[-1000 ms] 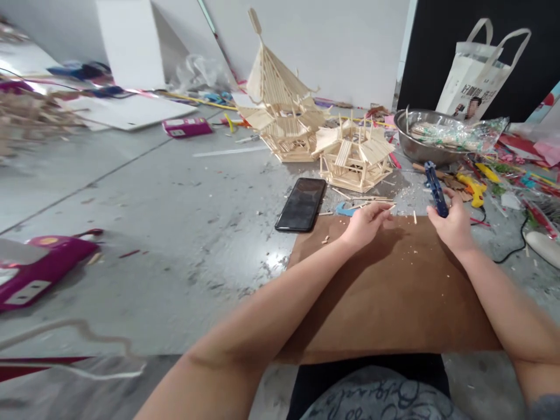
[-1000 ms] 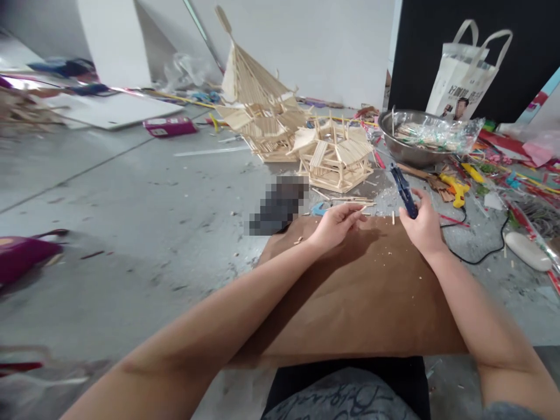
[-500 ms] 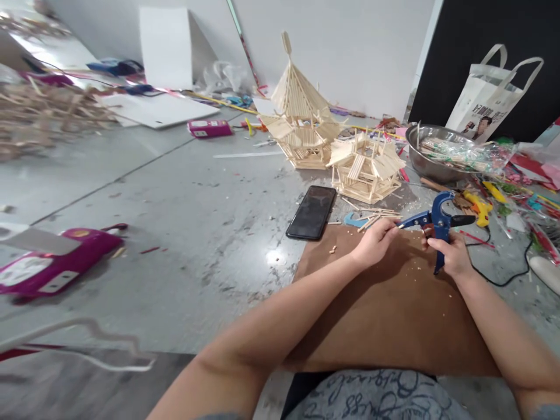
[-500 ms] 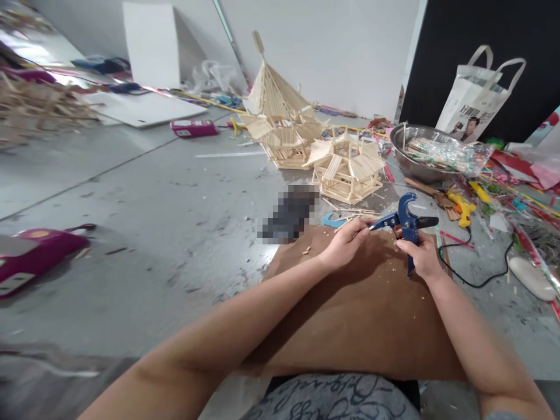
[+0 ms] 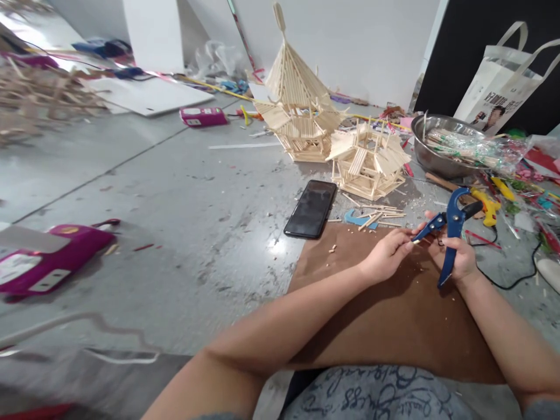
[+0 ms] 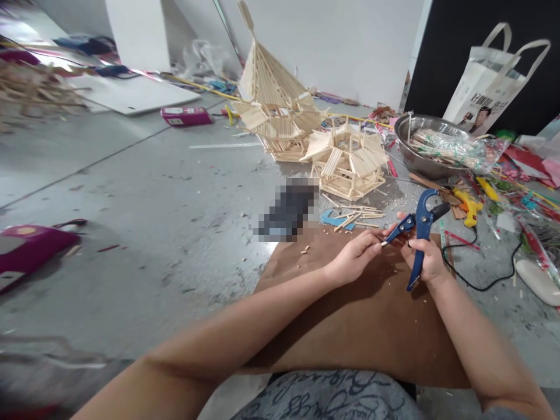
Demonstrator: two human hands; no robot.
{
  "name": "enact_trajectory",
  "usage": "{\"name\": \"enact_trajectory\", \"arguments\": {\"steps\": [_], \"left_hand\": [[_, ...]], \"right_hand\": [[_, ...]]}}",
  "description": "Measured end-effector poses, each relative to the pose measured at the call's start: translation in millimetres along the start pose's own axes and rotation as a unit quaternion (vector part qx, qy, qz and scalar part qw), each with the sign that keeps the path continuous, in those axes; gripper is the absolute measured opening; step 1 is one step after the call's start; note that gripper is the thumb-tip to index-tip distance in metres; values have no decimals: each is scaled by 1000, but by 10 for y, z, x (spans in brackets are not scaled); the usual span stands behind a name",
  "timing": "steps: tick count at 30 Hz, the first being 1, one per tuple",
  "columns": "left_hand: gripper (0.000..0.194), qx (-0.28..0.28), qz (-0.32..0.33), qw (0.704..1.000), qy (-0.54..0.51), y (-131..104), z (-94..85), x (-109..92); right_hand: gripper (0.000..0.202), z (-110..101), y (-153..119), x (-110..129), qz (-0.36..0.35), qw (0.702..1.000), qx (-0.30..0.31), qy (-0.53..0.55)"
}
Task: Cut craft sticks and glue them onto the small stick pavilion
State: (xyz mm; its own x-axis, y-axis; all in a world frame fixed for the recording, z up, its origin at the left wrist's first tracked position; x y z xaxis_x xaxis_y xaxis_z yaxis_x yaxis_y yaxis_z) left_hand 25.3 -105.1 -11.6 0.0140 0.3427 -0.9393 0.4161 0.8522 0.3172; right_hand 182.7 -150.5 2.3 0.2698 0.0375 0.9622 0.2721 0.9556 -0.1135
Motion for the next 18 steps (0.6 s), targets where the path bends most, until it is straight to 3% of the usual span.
{"name": "enact_trajectory", "arguments": {"steps": [4, 7, 9, 18], "left_hand": [[23, -197, 8, 977, 76, 214, -226, 95], [22, -264, -39, 959, 98, 392, -336, 249], [23, -283, -66, 952, 98, 497, -355, 328], [20, -248, -103, 962, 39, 880, -247, 340]], "right_hand": [[44, -52, 50, -28, 18, 996, 8, 83], [45, -67, 71, -40, 31, 991, 13, 133], [45, -74, 83, -53, 42, 987, 16, 153], [44, -120, 127, -106, 71, 979, 13, 189]]}}
Point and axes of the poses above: each hand's wrist, its own y-axis towards the middle knuckle, its own z-axis out of the palm, x = y × z, the point moved 1 cm from there along y, towards the middle knuckle, and after that the axes turned 14 degrees about -x, right-handed, at the moved point
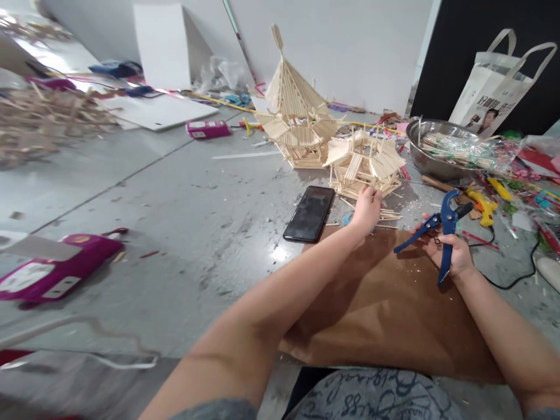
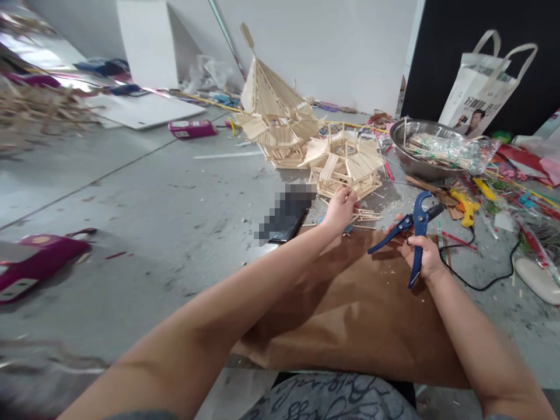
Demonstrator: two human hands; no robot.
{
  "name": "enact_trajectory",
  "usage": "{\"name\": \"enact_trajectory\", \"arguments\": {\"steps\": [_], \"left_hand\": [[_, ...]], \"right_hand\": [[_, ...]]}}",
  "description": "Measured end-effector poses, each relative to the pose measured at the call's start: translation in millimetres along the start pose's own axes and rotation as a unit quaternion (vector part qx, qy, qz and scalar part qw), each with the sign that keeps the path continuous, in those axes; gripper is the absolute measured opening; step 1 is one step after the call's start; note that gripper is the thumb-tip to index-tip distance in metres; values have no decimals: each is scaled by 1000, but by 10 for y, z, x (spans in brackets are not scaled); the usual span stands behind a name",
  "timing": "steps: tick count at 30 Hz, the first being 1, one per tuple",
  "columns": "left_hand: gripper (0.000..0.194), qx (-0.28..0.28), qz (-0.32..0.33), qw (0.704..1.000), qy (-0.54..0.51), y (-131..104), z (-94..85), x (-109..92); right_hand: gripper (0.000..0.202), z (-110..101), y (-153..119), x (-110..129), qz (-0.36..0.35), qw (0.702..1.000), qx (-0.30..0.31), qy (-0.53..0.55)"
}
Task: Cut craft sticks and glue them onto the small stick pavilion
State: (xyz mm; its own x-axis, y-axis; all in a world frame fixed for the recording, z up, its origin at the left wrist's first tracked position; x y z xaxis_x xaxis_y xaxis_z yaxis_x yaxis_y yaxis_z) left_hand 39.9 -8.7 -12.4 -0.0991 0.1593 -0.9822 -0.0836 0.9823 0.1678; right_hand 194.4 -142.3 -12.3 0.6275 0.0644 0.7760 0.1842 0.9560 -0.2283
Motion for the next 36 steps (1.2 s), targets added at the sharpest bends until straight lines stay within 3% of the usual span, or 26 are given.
{"name": "enact_trajectory", "arguments": {"steps": [7, 11, 13, 24, 32, 36], "left_hand": [[20, 49, -41, 998, -11, 37, 53, 4], [17, 134, -107, 984, 40, 66, 29, -52], [14, 163, -106, 978, 70, 95, 34, -67], [23, 55, 29, 994, 91, -36, 112, 26], [23, 78, 122, 981, 132, -177, -42, -23], [19, 14, 162, 973, 164, -266, -178, -104]], "right_hand": [[43, -50, 59, -31, 1, 1000, -4, -2], [41, -85, 115, -48, 3, 1000, -1, 2], [41, -97, 138, -51, 3, 1000, 1, 7], [42, -94, 178, -62, 7, 999, 18, 26], [42, -57, 127, -53, 8, 1000, 6, 30], [41, 16, 35, 58, -47, 998, -28, -20]]}}
Point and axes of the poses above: each hand's wrist, its own y-axis towards the middle knuckle, its own z-axis out of the palm, x = y × z, the point moved 1 cm from there along y, towards the middle knuckle, and after that the axes turned 14 degrees about -x, right-handed, at the moved point
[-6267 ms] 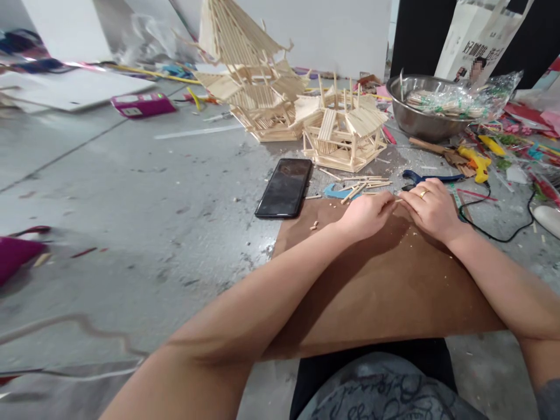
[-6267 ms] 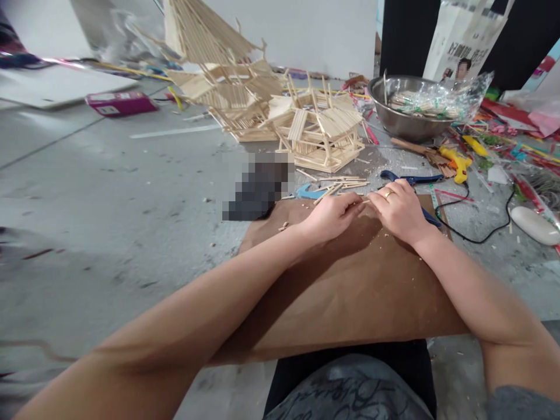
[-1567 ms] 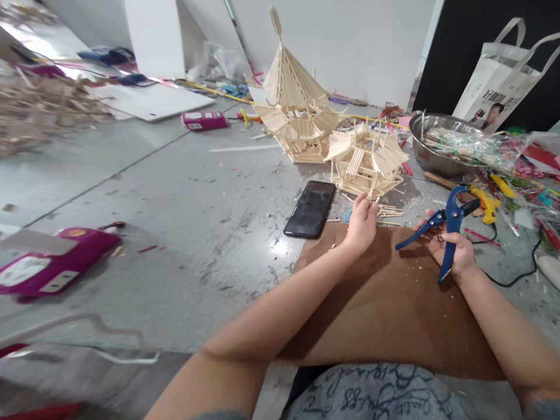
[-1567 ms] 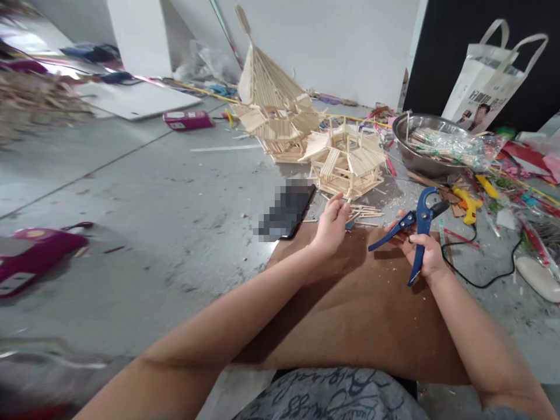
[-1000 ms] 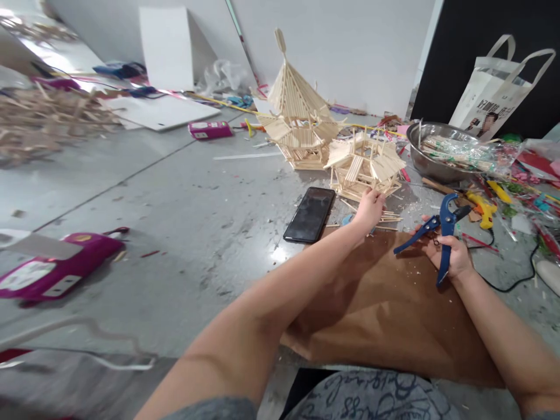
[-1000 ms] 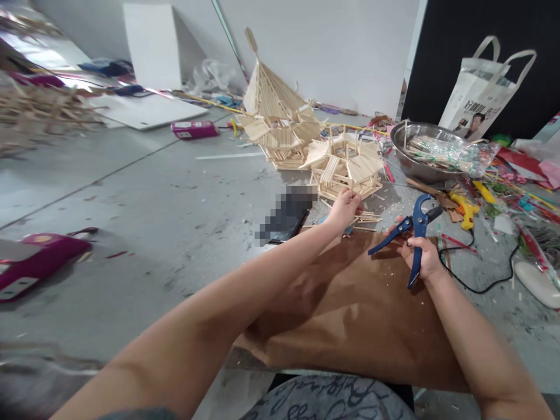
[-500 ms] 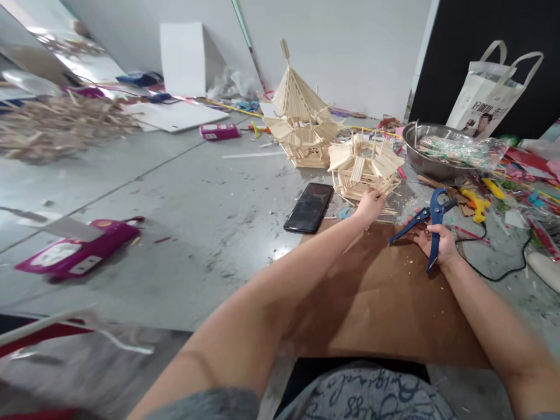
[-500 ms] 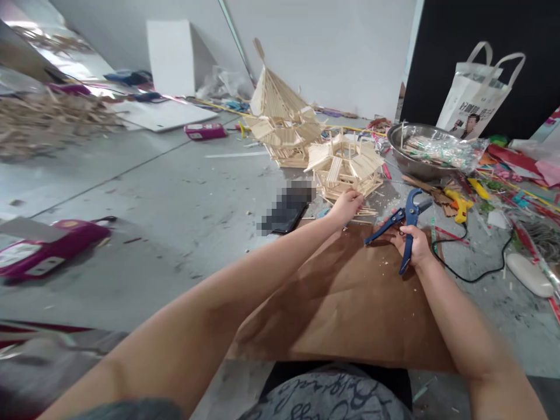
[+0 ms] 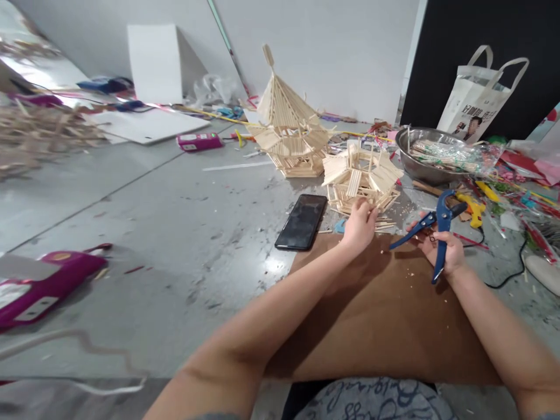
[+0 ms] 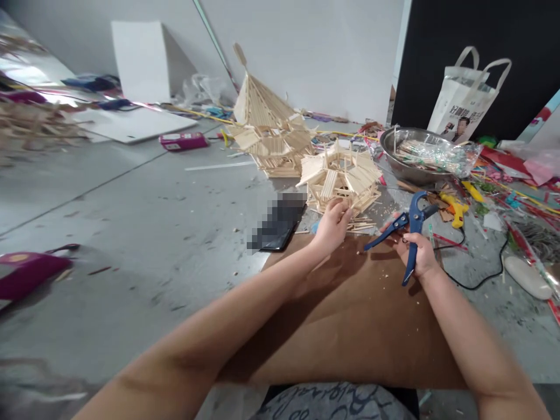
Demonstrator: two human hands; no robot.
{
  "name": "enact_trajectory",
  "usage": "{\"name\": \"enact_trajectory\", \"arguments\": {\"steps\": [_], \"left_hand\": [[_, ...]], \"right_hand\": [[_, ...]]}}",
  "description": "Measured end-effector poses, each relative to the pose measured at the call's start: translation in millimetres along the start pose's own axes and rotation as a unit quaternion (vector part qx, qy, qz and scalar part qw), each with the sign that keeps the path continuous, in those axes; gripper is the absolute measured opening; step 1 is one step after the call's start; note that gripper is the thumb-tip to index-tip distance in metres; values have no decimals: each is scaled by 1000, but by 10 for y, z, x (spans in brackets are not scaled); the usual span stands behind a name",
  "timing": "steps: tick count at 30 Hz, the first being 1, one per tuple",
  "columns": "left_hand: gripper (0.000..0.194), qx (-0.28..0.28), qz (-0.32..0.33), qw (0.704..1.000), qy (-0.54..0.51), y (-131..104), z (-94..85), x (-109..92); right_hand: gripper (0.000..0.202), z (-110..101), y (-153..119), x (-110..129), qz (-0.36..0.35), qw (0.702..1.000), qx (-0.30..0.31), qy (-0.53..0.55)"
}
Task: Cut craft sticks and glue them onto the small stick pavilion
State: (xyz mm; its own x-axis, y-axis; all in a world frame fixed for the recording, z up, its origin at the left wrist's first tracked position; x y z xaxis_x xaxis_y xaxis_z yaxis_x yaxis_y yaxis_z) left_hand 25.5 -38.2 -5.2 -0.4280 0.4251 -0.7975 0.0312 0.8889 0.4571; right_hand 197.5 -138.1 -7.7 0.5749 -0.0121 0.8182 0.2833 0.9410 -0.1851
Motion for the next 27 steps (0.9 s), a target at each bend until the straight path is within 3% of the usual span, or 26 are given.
{"name": "enact_trajectory", "arguments": {"steps": [2, 4, 5, 6, 9, 11, 16, 27], "left_hand": [[18, -8, 34, 999, -2, -49, -72, -39], [20, 2, 56, 998, -5, -106, -118, -64], [20, 14, 59, 998, -25, -135, -129, -69], [19, 31, 60, 997, -49, -164, -133, -69], [17, 75, 47, 988, -125, -232, -127, -46], [18, 82, 30, 984, -153, -253, -124, -23], [20, 84, -1, 983, -165, -253, -139, 8], [21, 95, 37, 987, -128, -273, -142, 41]], "right_hand": [[38, 16, -20, 87, -53, 994, -27, -88], [34, 38, -16, 185, -137, 959, -59, -243], [31, 59, -6, 236, -193, 918, -71, -340], [30, 91, 8, 284, -258, 857, -77, -439], [40, 233, 61, 372, -414, 633, -31, -653], [45, 317, 100, 373, -438, 562, 10, -702], [45, 338, 138, 234, -449, 543, 38, -709], [45, 245, 118, 66, -426, 525, 74, -733]]}}
Point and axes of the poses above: each hand's wrist, its own y-axis towards the middle knuckle, its own z-axis out of the palm, x = y × z, the point moved 1 cm from there along y, towards the middle knuckle, and after that the axes turned 14 degrees about -x, right-handed, at the moved point
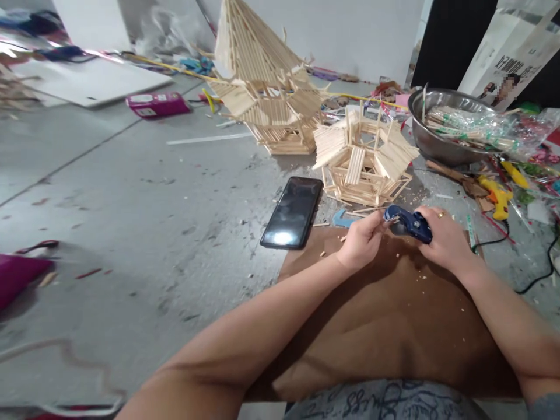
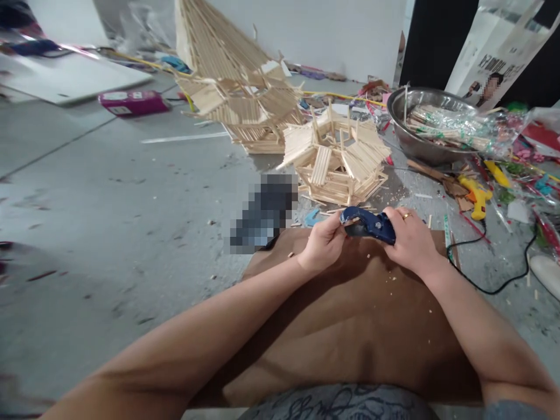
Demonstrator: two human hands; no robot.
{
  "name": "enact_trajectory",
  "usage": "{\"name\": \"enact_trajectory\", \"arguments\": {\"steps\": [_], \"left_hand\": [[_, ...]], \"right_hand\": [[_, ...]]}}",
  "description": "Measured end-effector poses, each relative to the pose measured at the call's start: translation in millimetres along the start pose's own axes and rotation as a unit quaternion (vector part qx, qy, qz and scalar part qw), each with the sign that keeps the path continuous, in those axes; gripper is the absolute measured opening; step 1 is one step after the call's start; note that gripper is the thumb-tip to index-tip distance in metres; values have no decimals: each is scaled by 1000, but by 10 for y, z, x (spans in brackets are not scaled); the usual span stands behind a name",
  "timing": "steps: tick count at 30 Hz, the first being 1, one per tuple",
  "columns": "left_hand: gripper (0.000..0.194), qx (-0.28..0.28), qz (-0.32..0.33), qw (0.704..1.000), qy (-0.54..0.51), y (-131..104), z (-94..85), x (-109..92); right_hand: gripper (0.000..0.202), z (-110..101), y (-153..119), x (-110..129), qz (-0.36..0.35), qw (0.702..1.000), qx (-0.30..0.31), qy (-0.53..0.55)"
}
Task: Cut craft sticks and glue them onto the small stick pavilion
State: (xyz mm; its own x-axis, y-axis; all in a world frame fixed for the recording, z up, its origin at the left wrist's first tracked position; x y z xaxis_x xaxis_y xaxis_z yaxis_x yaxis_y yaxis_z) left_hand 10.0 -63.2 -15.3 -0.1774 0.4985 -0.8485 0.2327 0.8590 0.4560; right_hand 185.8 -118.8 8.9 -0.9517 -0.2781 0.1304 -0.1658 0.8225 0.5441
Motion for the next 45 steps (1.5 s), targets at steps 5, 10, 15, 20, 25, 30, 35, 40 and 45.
{"name": "enact_trajectory", "arguments": {"steps": [5, 10, 15, 20, 25, 30, 35, 40, 45], "left_hand": [[21, 18, -6, 1000, 22, -17, -7, -2], [21, 17, 5, 1000, 23, -19, -9, -24], [21, 21, -3, 999, 24, -17, -15, -35], [25, 32, -17, 999, 20, -20, -12, -30], [27, 30, -6, 999, 13, -27, -2, -11], [26, 27, -3, 999, 17, -37, 2, -3], [26, 22, -5, 1000, 14, -44, 0, -8], [23, 31, 2, 1000, 5, -40, -6, -20], [22, 27, 9, 1000, -2, -39, -10, -35]], "right_hand": [[40, -22, -6, 39, 5, 1000, -7, -7], [38, -39, -4, 57, 9, 1000, 0, -12], [37, -60, 11, 66, 11, 1000, 3, -13], [39, -78, 12, 68, 5, 1000, -4, -16], [40, -91, 11, 70, 4, 1000, -7, -23], [42, -96, 15, 75, -1, 1000, -1, -31], [43, -92, 11, 78, 4, 1000, 0, -22], [43, -98, 12, 78, 5, 1000, 0, -21], [42, -105, 18, 78, 5, 1000, 6, -19]]}}
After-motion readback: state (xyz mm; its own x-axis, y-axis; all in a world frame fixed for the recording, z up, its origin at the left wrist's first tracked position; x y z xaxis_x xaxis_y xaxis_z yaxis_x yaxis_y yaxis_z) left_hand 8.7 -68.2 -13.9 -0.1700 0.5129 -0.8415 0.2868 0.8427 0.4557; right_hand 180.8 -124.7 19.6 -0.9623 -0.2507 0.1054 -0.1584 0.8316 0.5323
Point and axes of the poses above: each hand's wrist, its own y-axis towards the middle knuckle, its own z-axis out of the palm, x = y × z, the point moved 1 cm from there along y, towards the middle knuckle, and after that the axes turned 14 degrees about -x, right-handed, at the moved point
